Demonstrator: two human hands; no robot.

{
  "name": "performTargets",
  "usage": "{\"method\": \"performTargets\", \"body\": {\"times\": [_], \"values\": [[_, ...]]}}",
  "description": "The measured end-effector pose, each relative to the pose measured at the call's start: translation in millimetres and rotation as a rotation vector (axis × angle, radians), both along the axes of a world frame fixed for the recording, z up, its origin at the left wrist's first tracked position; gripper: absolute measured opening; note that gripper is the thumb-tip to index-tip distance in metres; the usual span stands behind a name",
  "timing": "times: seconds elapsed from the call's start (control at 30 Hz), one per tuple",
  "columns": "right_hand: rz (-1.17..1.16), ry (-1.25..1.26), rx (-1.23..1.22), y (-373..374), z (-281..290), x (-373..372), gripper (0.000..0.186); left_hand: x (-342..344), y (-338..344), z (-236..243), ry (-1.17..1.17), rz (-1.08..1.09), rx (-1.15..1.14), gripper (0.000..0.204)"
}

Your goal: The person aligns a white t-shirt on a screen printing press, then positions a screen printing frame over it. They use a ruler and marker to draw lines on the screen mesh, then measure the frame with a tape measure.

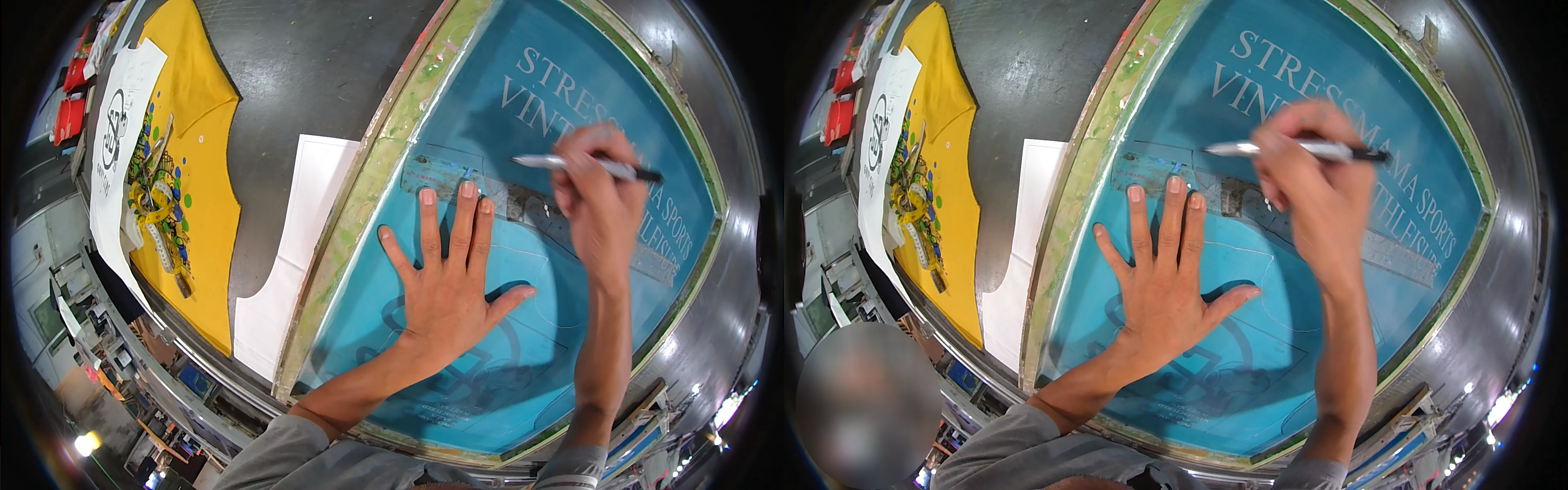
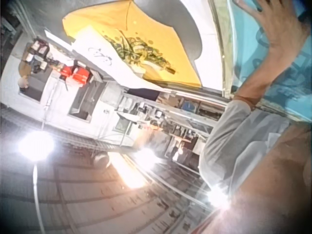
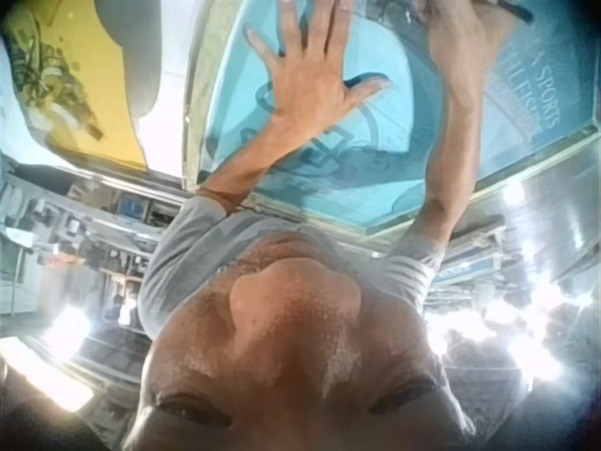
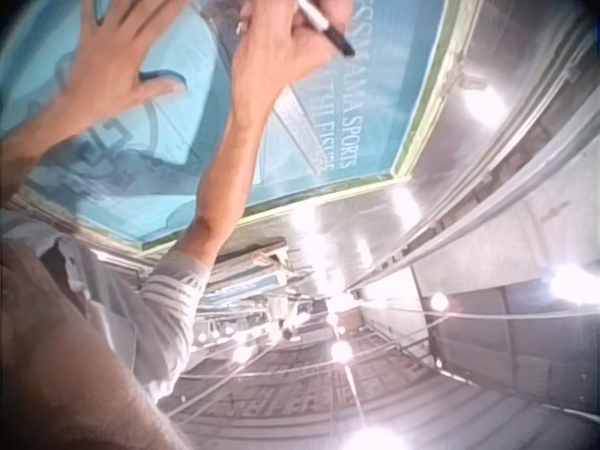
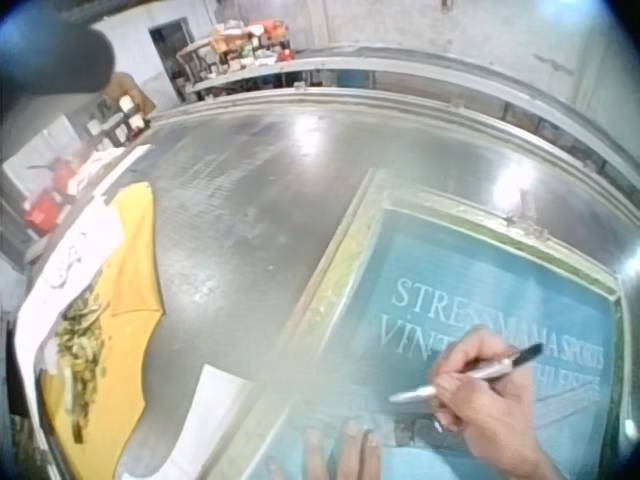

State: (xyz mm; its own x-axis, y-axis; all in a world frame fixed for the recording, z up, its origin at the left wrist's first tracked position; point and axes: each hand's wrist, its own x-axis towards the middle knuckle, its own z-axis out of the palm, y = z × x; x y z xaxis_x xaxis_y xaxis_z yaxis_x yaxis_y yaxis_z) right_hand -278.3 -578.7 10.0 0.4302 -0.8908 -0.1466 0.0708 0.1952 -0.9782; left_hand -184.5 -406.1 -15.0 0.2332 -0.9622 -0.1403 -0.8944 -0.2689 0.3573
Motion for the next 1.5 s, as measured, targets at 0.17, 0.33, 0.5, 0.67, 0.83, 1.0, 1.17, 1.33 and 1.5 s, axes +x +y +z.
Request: {"method": "performTargets", "body": {"times": [0.17,0.33,0.5,0.67,0.83,1.0,1.17,1.33,1.5], "values": [[0.144,0.118,-0.158,-8.6,-18.0,50.8,0.017,0.5,0.4,0.3,-0.003,-0.002,0.009,0.116],[0.185,0.19,-0.245,-8.9,-28.2,60.9,0.016,0.6,0.6,-1.0,-0.013,-0.006,-0.005,0.114],[0.234,0.176,-0.286,-6.4,-30.8,62.5,0.017,-0.7,1.3,-3.3,0.0,0.011,-0.011,0.113],[0.243,0.188,-0.326,-6.0,-29.1,64.1,0.017,-0.7,1.0,-3.4,0.002,0.008,-0.012,0.114],[0.278,0.217,-0.274,-6.7,-27.9,62.0,0.016,-0.9,0.1,-0.8,0.008,0.03,-0.002,0.101],[0.3,0.248,-0.287,-9.0,-26.0,56.7,0.016,-0.8,1.0,-1.2,-0.009,0.007,0.002,0.114],[0.306,0.26,-0.311,-15.9,-23.5,37.0,0.016,-0.7,0.5,-1.6,-0.002,0.009,0.018,0.113],[0.309,0.263,-0.3,-20.5,-23.4,20.8,0.016,-1.1,0.5,-2.1,0.008,0.011,0.012,0.112],[0.321,0.274,-0.319,-22.4,-22.3,16.7,0.016,-1.6,0.2,-2.2,0.022,0.016,0.016,0.114]]}}
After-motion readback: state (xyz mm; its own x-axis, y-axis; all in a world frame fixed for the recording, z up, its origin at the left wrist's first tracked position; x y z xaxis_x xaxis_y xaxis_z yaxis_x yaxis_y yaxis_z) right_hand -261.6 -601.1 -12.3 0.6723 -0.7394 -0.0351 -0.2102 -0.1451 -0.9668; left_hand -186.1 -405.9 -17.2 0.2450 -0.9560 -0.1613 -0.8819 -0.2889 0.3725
